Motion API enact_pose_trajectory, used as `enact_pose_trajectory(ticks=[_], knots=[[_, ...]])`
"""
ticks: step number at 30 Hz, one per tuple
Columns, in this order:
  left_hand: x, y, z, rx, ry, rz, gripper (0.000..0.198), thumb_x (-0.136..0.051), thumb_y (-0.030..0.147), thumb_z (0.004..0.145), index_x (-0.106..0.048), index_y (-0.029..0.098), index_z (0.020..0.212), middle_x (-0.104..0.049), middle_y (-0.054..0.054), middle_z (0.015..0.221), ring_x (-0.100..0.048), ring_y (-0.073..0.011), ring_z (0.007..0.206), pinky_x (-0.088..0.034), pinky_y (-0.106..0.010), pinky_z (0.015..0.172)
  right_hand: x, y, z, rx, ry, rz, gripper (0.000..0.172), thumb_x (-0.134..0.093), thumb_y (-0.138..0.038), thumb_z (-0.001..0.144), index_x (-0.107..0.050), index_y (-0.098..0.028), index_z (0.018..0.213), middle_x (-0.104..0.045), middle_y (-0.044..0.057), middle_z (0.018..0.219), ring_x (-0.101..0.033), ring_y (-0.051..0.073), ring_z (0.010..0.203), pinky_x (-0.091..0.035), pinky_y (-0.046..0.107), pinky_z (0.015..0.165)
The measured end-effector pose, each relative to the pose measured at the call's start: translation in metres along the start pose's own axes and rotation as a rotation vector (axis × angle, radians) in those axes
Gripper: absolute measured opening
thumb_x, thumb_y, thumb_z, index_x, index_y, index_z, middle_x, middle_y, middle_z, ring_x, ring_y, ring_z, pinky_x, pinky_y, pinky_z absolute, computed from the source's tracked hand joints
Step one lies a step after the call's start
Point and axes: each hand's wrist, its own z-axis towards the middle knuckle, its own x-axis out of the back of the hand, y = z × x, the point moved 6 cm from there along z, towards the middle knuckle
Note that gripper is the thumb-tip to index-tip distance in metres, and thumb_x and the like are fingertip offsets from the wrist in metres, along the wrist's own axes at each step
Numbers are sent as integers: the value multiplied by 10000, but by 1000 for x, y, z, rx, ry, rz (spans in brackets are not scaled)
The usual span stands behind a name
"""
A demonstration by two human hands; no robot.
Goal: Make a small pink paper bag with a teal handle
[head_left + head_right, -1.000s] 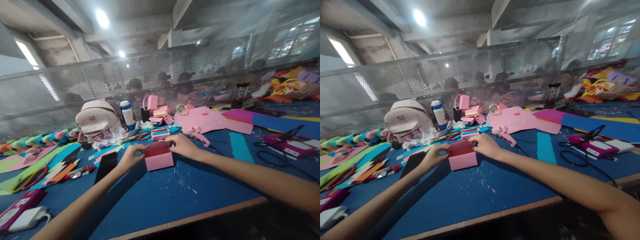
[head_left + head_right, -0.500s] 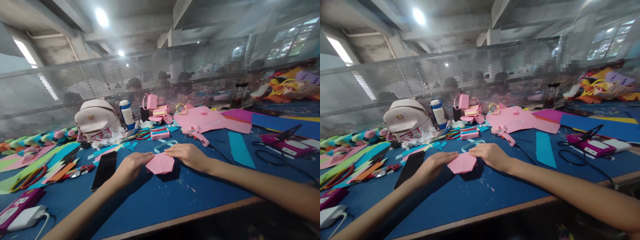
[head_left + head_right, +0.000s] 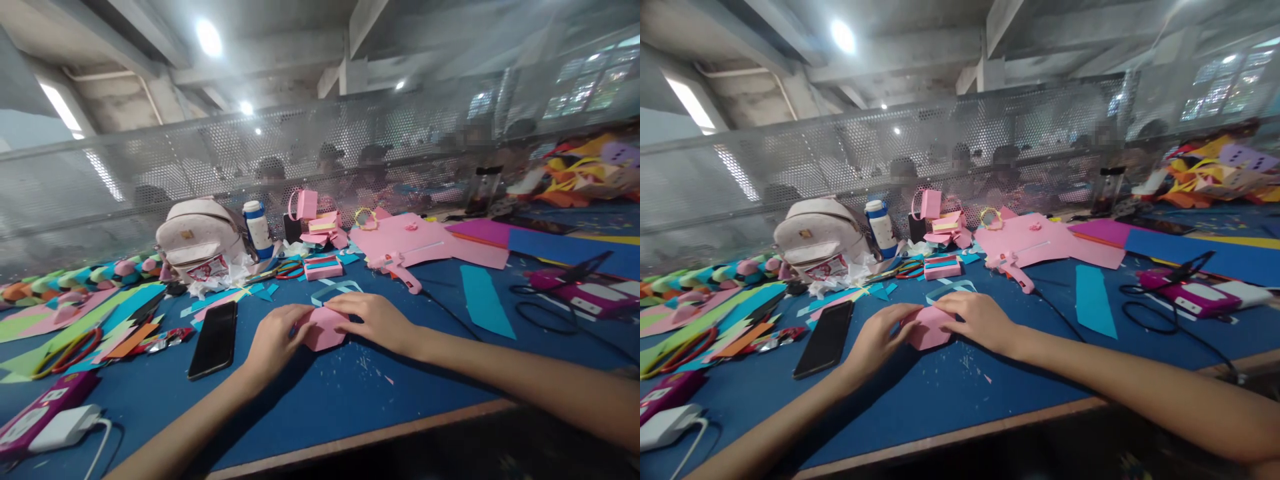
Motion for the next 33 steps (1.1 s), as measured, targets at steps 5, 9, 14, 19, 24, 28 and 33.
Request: enact_pose_trajectory(ticks=[5, 9, 14, 19, 24, 28, 33], knots=[[-8, -10, 3, 117, 55, -232, 280, -606, 277, 856, -701, 200, 1108, -737, -59, 1042, -664, -196, 871, -505, -304, 801, -1, 5, 2, -34, 25, 64, 375, -679, -295, 861, -655, -240, 1232, -670, 55, 1242, -621, 240, 1145, -465, 398, 997], [-14, -24, 1, 293, 77, -411, 293, -673, 259, 769, -732, 171, 1043, -754, -63, 1001, -677, -217, 848, -524, -313, 765, 0, 13, 4, -118, 76, 209, 394, -759, -224, 765, -701, -216, 1154, -705, 53, 1177, -656, 240, 1081, -476, 378, 981], [-24, -28, -2, 340, 83, -530, 410, -667, 320, 780, -670, 148, 1152, -720, -106, 1110, -676, -246, 957, -529, -354, 850, -7, 21, 0, -193, 98, 397, 419, -738, -242, 771, -682, -211, 1185, -683, 68, 1217, -624, 257, 1138, -446, 419, 1029], [-37, -20, -7, 302, 131, -621, 795, -563, 395, 878, -125, 253, 1525, -355, -128, 1537, -343, -233, 1417, -290, -410, 1148, -26, 15, -8, -191, 49, 489, 646, -584, -347, 897, -344, -252, 1488, -316, 78, 1557, -288, 240, 1437, -225, 474, 1181], [-44, -14, -7, 279, 114, -612, 866, -541, 438, 897, 42, 307, 1525, -158, -107, 1609, -156, -244, 1484, -183, -432, 1189, -37, 9, -10, -181, -9, 472, 776, -511, -457, 928, -95, -253, 1550, -48, 82, 1623, -38, 215, 1493, -94, 462, 1206], [-37, -6, -2, 153, 62, -568, 745, -611, 362, 861, -225, 288, 1493, -292, -101, 1552, -295, -263, 1431, -236, -433, 1173, -30, 13, -8, -160, -27, 420, 802, -591, -490, 875, -192, -257, 1531, -148, 107, 1604, -134, 247, 1481, -150, 478, 1196], [-20, 3, 0, -16, 32, -481, 472, -701, 292, 802, -578, 266, 1257, -510, -90, 1351, -454, -259, 1303, -336, -430, 1121, -17, 15, -8, -42, -52, 276, 870, -773, -388, 735, -333, -289, 1480, -262, 94, 1568, -243, 282, 1444, -242, 489, 1167]])
